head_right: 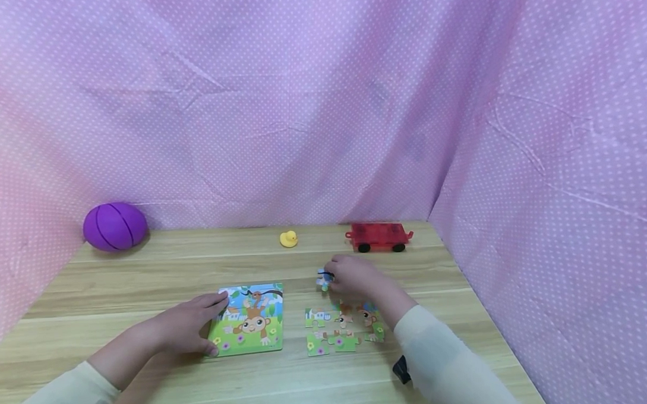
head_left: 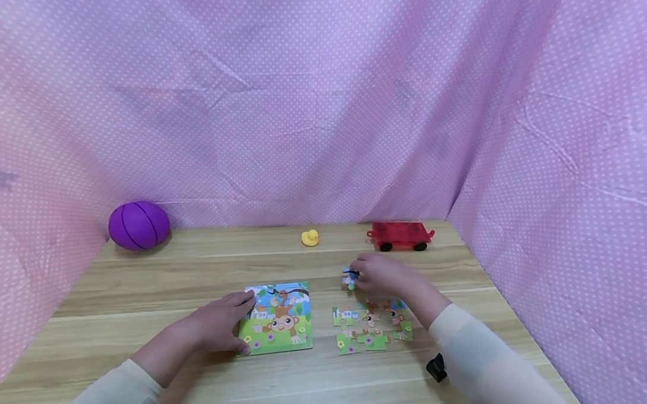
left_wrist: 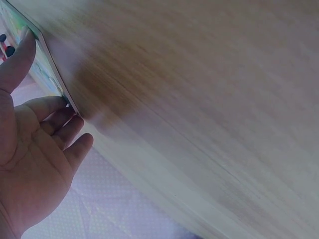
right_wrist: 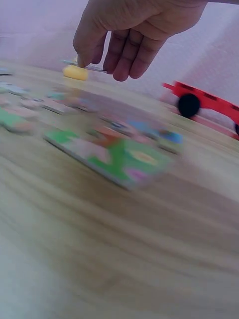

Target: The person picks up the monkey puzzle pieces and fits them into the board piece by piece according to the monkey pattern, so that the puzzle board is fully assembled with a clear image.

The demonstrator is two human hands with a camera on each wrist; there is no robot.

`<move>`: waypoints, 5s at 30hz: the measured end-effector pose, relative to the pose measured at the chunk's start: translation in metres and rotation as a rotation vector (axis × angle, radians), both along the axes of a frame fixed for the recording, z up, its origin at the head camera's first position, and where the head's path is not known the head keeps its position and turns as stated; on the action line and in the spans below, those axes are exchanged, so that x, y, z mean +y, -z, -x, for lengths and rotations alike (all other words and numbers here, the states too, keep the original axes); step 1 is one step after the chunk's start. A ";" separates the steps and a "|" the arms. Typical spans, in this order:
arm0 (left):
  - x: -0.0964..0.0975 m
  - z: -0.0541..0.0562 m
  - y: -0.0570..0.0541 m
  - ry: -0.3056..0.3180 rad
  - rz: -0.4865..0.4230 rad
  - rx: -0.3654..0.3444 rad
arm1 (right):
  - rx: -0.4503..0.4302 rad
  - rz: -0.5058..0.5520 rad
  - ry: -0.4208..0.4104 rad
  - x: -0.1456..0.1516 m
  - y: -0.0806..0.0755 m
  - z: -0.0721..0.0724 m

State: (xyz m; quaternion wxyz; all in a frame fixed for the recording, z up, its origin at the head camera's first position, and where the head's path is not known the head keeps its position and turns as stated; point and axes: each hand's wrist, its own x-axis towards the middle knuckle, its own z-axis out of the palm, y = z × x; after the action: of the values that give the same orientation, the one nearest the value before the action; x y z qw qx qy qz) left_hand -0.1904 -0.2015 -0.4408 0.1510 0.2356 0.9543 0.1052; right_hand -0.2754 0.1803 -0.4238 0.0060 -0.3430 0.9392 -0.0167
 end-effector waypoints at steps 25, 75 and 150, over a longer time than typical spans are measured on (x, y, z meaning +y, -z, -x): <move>0.001 0.000 -0.003 -0.002 0.014 -0.007 | 0.058 -0.170 -0.198 -0.116 0.017 -0.007; -0.003 -0.001 0.001 0.008 -0.041 0.001 | -0.092 -0.074 -0.150 -0.119 0.010 -0.016; -0.002 -0.010 0.001 -0.007 -0.064 0.029 | 0.041 -0.137 -0.334 -0.155 0.007 -0.042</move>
State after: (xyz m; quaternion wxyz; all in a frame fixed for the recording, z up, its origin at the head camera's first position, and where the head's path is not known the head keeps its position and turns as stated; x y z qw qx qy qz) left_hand -0.1806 -0.2033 -0.4420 0.1292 0.2383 0.9534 0.1326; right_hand -0.2333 0.0251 -0.4304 0.0130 -0.4935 0.8679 0.0556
